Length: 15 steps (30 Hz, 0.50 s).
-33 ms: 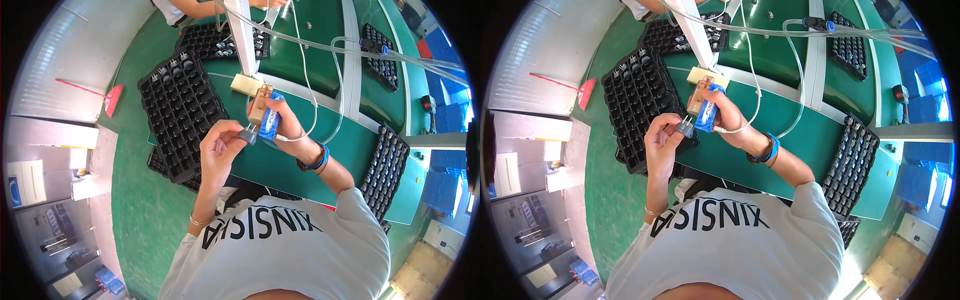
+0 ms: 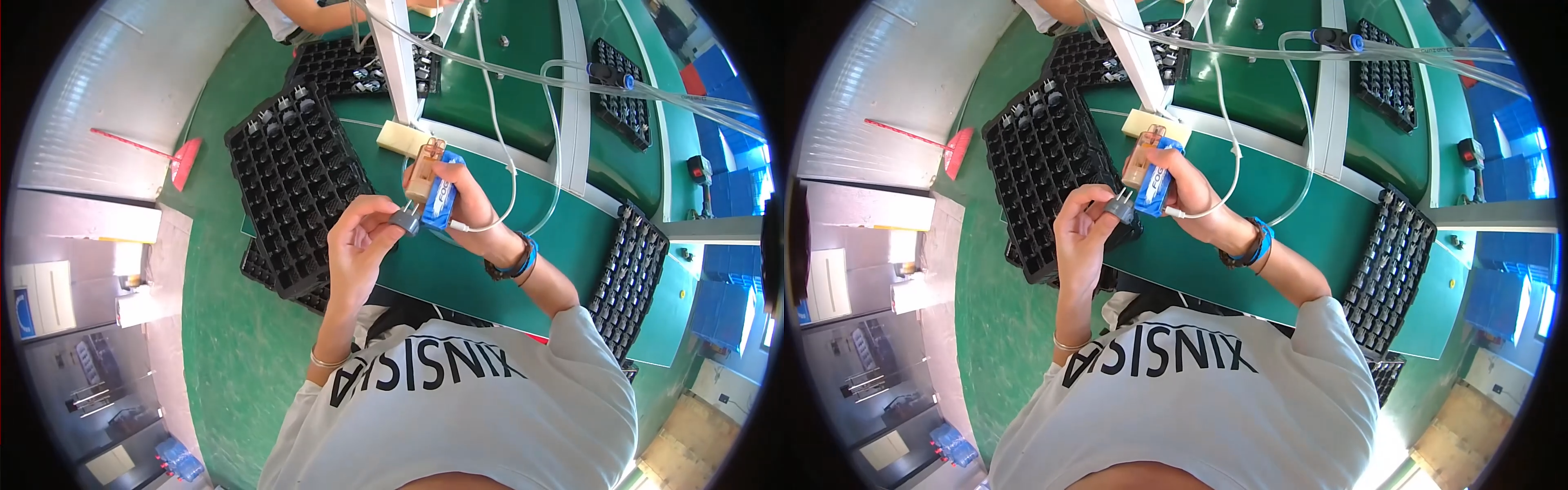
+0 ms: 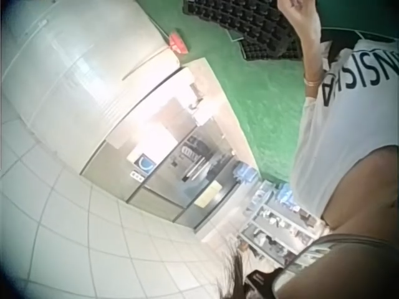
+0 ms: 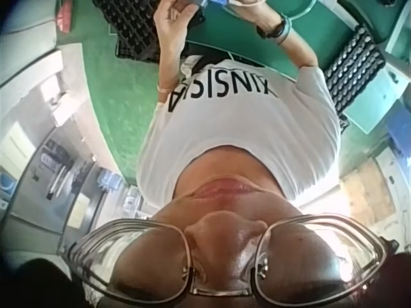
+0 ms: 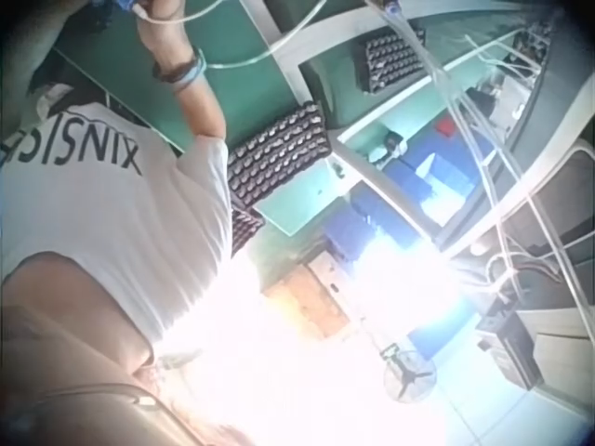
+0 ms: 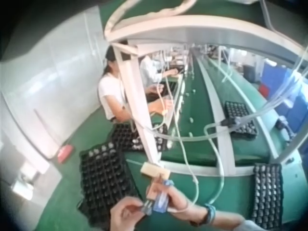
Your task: The person places small electronic components into a black grid tray by hand after interacting with an assembly fixture.
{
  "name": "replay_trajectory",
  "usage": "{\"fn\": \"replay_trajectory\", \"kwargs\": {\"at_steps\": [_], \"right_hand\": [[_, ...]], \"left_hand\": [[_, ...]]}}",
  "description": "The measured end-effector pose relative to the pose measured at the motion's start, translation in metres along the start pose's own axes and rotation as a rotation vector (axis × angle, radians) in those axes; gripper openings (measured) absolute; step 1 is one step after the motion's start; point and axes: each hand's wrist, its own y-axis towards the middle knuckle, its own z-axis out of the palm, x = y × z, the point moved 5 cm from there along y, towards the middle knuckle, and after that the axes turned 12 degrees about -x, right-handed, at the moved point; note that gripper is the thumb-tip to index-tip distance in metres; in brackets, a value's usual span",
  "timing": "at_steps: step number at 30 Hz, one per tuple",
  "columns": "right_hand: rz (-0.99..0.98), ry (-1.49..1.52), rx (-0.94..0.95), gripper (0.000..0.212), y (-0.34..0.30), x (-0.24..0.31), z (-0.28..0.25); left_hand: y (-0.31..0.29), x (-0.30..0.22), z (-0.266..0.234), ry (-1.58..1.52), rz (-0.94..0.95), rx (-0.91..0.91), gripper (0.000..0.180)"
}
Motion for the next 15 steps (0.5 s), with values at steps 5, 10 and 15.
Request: {"fn": "replay_trajectory", "kwargs": {"at_steps": [5,10,15], "right_hand": [[0.032,-0.083,-0.016,0.043,-0.008,-0.002,0.004],[-0.023,-0.122,0.041,0.039,-0.008,0.000,0.007],[-0.392,-0.485,-0.144,0.033,0.058,0.030,-0.051]], "left_hand": [[0.000,0.005,-0.001,0.088,0.068,-0.029,0.026],[-0.002,0.007,0.000,0.149,0.135,-0.081,0.032],[0.008,-0.006,-0.017,0.242,0.243,-0.298,0.042]]}}
